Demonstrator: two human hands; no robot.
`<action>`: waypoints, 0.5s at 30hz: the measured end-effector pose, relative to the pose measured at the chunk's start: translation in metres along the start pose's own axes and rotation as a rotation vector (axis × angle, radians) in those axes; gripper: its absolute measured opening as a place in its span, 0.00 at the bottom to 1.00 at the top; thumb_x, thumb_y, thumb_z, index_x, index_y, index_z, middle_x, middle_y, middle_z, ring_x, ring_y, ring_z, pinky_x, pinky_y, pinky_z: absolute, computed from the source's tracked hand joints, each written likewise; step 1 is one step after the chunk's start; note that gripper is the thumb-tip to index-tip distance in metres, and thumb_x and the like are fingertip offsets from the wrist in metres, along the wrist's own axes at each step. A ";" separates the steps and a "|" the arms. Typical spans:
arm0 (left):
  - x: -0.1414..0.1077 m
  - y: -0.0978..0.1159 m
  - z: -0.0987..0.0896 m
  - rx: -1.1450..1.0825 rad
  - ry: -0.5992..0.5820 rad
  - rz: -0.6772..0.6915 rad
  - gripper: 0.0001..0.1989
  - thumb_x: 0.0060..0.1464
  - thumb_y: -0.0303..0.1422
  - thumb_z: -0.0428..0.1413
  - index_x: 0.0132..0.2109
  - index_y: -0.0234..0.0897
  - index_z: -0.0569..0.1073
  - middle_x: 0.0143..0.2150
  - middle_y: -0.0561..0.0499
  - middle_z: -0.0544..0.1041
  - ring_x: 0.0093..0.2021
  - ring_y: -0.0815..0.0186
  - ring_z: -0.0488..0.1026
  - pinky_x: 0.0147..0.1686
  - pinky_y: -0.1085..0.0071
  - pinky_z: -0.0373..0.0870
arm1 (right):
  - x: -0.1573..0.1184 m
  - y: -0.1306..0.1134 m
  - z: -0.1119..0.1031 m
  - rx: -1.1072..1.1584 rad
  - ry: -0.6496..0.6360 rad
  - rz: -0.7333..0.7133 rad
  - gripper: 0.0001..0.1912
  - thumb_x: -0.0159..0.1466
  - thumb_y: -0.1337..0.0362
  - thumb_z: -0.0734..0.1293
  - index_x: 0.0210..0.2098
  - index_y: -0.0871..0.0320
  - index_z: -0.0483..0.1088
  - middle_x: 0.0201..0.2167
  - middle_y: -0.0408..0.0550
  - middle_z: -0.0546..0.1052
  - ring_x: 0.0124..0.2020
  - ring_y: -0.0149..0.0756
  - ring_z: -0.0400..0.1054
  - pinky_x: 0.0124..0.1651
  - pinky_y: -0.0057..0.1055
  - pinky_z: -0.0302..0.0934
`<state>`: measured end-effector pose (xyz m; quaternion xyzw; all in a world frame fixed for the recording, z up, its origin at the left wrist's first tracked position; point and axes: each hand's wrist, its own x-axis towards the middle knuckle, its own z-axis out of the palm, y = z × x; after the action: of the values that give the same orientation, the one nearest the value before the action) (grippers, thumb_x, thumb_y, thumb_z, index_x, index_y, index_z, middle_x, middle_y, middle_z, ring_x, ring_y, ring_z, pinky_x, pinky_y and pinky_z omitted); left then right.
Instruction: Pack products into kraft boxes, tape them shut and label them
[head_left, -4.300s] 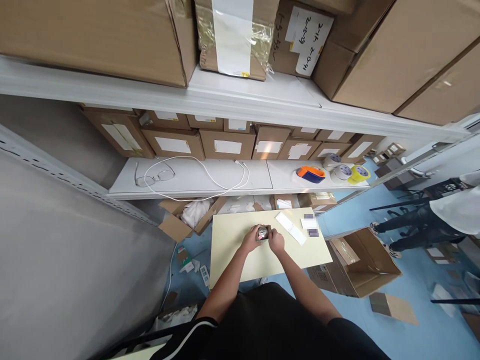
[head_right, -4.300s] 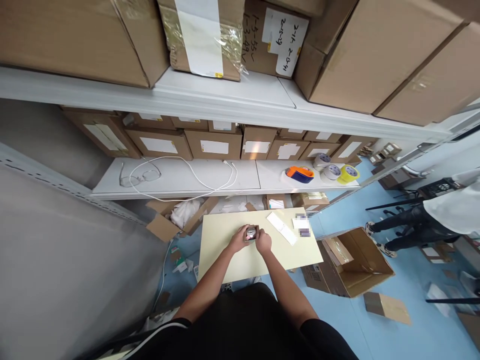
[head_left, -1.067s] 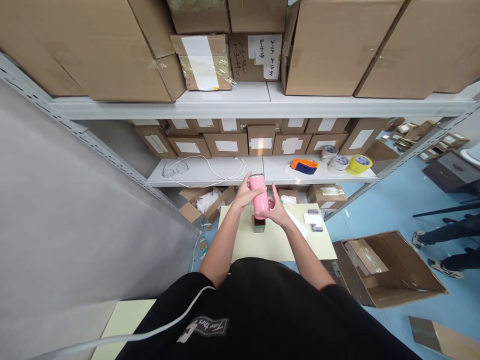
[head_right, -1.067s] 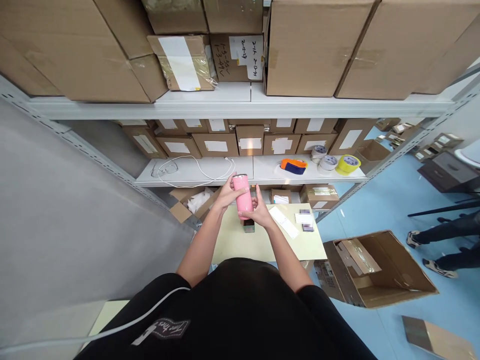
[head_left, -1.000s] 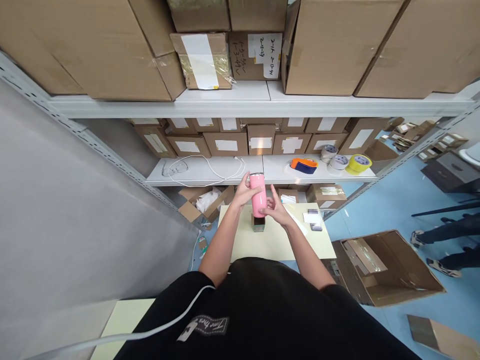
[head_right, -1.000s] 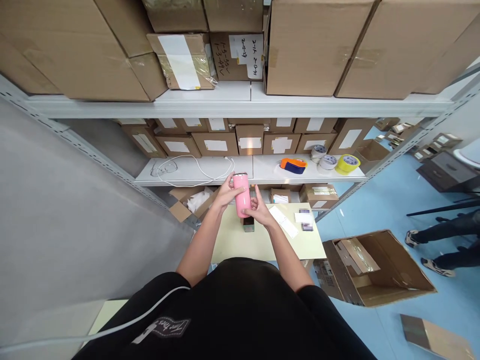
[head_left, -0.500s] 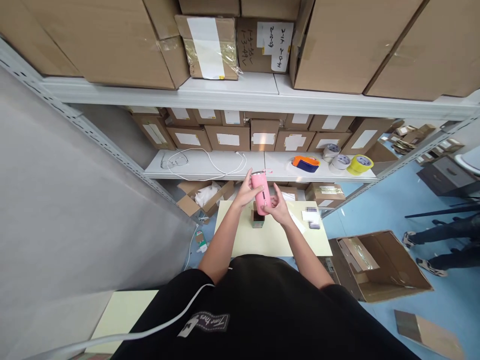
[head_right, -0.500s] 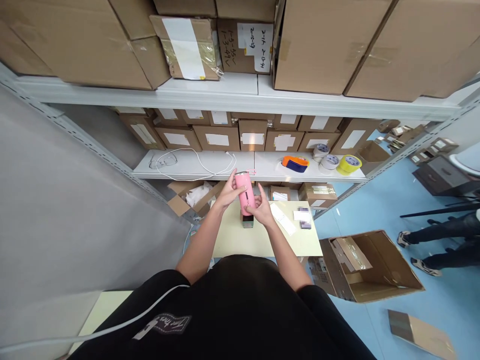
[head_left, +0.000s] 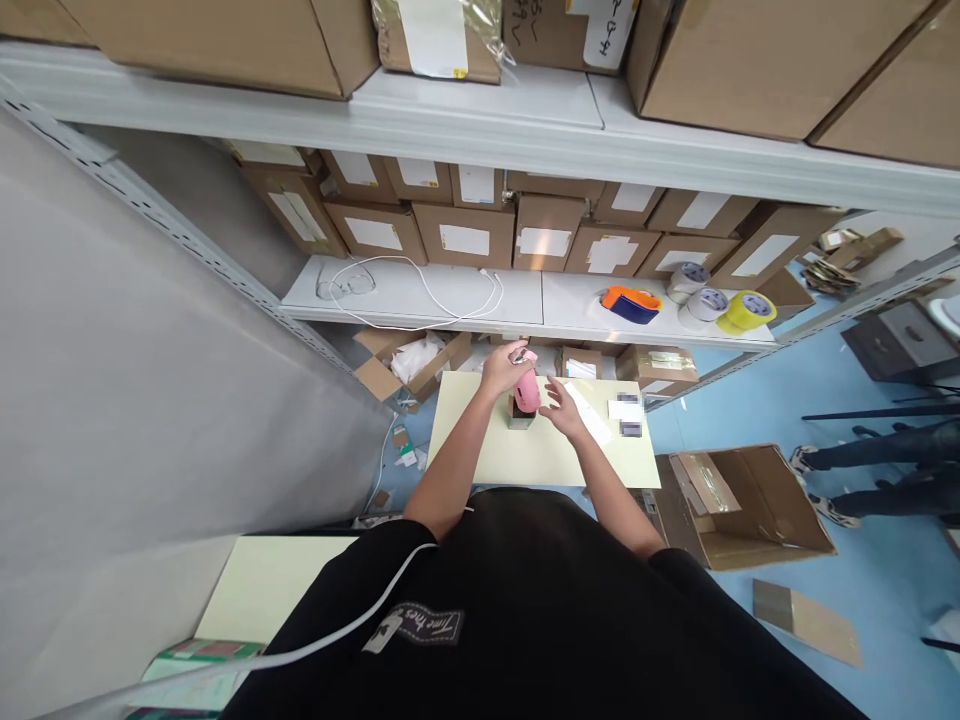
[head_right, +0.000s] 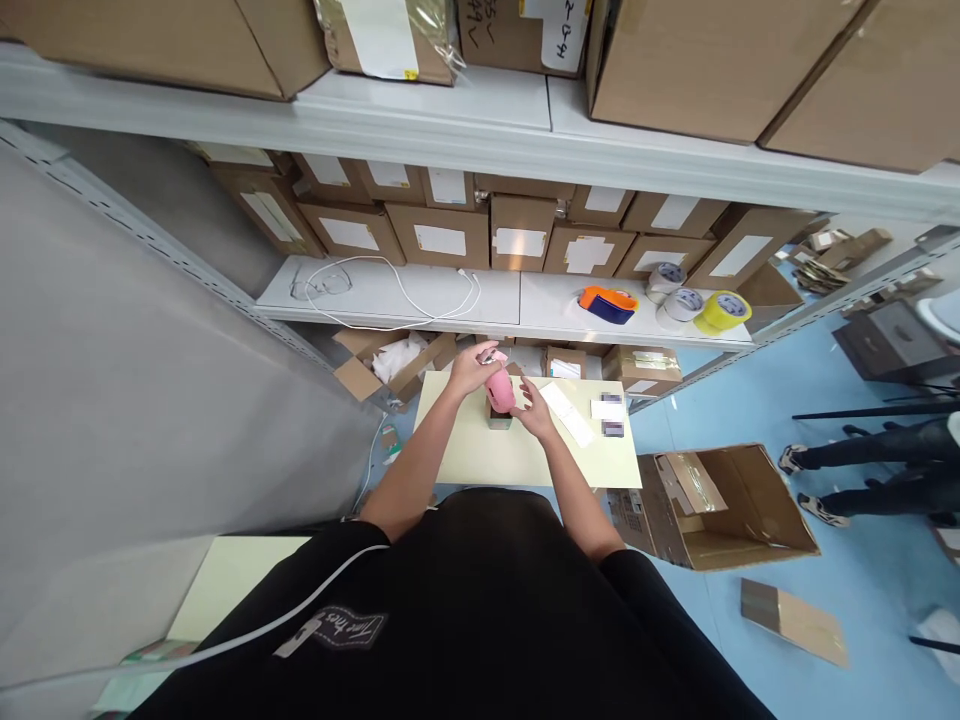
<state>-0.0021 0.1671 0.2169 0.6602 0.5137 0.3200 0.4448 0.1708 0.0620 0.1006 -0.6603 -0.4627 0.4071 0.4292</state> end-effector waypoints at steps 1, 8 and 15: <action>0.000 -0.008 0.003 0.021 -0.002 0.003 0.27 0.51 0.32 0.66 0.59 0.39 0.80 0.55 0.45 0.81 0.54 0.54 0.76 0.57 0.61 0.70 | 0.003 0.013 -0.001 -0.018 -0.007 0.093 0.44 0.52 0.59 0.73 0.68 0.51 0.64 0.60 0.55 0.74 0.56 0.47 0.73 0.57 0.47 0.69; 0.002 -0.061 0.033 0.112 -0.030 -0.044 0.24 0.52 0.33 0.65 0.57 0.42 0.80 0.45 0.50 0.80 0.47 0.60 0.76 0.50 0.67 0.71 | 0.019 0.061 0.030 -0.261 0.029 0.377 0.23 0.58 0.59 0.74 0.53 0.54 0.75 0.52 0.53 0.80 0.48 0.42 0.77 0.53 0.36 0.70; -0.006 -0.096 0.060 0.257 -0.083 0.033 0.17 0.56 0.37 0.65 0.53 0.46 0.80 0.50 0.48 0.77 0.46 0.60 0.74 0.49 0.67 0.70 | 0.036 0.065 0.046 -0.188 0.066 0.436 0.19 0.66 0.50 0.70 0.24 0.53 0.67 0.27 0.50 0.79 0.41 0.44 0.78 0.41 0.30 0.69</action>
<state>0.0118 0.1533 0.1048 0.7327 0.5209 0.2312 0.3720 0.1536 0.0919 0.0209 -0.7947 -0.3308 0.4232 0.2827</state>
